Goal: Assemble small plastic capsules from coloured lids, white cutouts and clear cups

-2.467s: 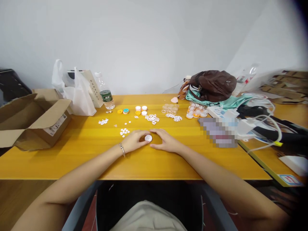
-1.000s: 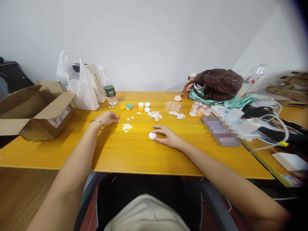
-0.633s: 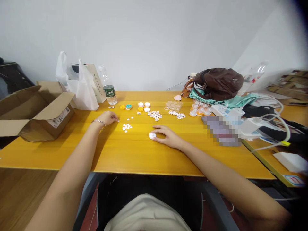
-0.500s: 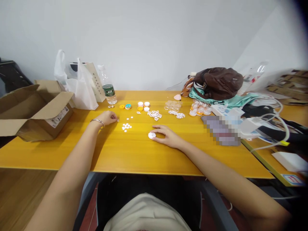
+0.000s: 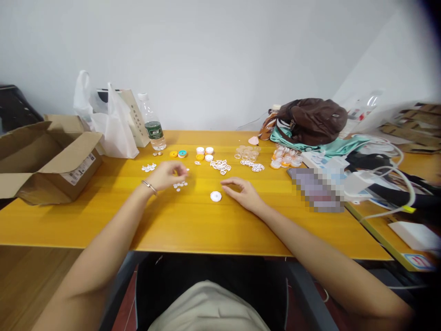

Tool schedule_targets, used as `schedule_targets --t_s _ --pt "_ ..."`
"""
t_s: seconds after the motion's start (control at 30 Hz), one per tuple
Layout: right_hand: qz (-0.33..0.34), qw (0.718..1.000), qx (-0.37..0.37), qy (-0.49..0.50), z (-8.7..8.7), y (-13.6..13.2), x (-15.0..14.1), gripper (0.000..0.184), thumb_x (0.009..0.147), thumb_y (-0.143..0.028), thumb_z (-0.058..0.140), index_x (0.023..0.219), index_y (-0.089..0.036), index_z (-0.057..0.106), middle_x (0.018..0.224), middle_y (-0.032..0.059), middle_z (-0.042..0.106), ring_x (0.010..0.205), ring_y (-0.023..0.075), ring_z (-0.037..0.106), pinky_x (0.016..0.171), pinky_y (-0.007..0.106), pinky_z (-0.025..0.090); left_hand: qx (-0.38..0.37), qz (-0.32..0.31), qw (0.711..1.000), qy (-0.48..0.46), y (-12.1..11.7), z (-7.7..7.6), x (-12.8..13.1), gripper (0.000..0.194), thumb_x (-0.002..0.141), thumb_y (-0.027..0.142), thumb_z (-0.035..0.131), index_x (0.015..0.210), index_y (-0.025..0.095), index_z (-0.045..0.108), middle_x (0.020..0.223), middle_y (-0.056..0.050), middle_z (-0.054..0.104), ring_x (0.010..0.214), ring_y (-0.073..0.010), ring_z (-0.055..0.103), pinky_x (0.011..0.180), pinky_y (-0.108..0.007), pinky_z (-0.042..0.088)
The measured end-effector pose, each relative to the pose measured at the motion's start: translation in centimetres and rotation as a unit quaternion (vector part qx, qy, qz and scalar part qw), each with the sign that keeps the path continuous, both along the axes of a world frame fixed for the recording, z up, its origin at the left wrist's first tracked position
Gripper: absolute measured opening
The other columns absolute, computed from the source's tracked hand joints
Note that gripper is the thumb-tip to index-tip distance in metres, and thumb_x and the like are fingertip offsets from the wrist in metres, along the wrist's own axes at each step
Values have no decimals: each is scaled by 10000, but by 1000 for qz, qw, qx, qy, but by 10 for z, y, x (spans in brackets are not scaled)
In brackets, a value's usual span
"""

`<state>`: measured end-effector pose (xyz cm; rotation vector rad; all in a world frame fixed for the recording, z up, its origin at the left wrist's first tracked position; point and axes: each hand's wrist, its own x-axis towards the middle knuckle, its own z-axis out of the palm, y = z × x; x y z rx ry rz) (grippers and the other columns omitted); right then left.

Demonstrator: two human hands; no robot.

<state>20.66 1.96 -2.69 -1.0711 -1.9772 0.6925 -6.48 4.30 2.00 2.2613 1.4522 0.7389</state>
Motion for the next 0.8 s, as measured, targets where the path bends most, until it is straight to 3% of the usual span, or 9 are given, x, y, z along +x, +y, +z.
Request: schedule_targets --t_s 0.1,0.2,0.33,0.8 --pt "-16 1000 17 13 2 -4 -5 138 749 -299 561 757 -182 633 767 28 645 746 147 587 718 283 460 -34 -116 991 -64 -23 -6 45 161 695 291 561 743 145 609 724 -14 629 678 -107 557 651 -203 430" --pt "18 1000 11 2 3 -9 -9 121 737 -293 577 724 -186 631 716 14 629 687 129 566 675 260 446 -86 -146 980 -102 -33 -18 69 133 697 254 568 748 140 615 703 -19 626 655 -98 549 630 -195 430" --pt "31 999 -6 -10 3 -12 -11 109 730 -284 583 722 -184 628 701 10 614 682 126 556 669 251 438 -101 -127 979 -127 -32 -27 73 149 700 266 575 736 126 616 677 -22 626 615 -89 539 590 -186 425" --pt "42 999 -23 -8 2 -10 -12 143 742 -304 563 743 -180 634 714 12 614 687 128 548 679 256 441 -121 -105 972 -175 -27 -34 74 152 693 262 593 729 117 624 658 -20 615 597 -82 532 580 -178 419"
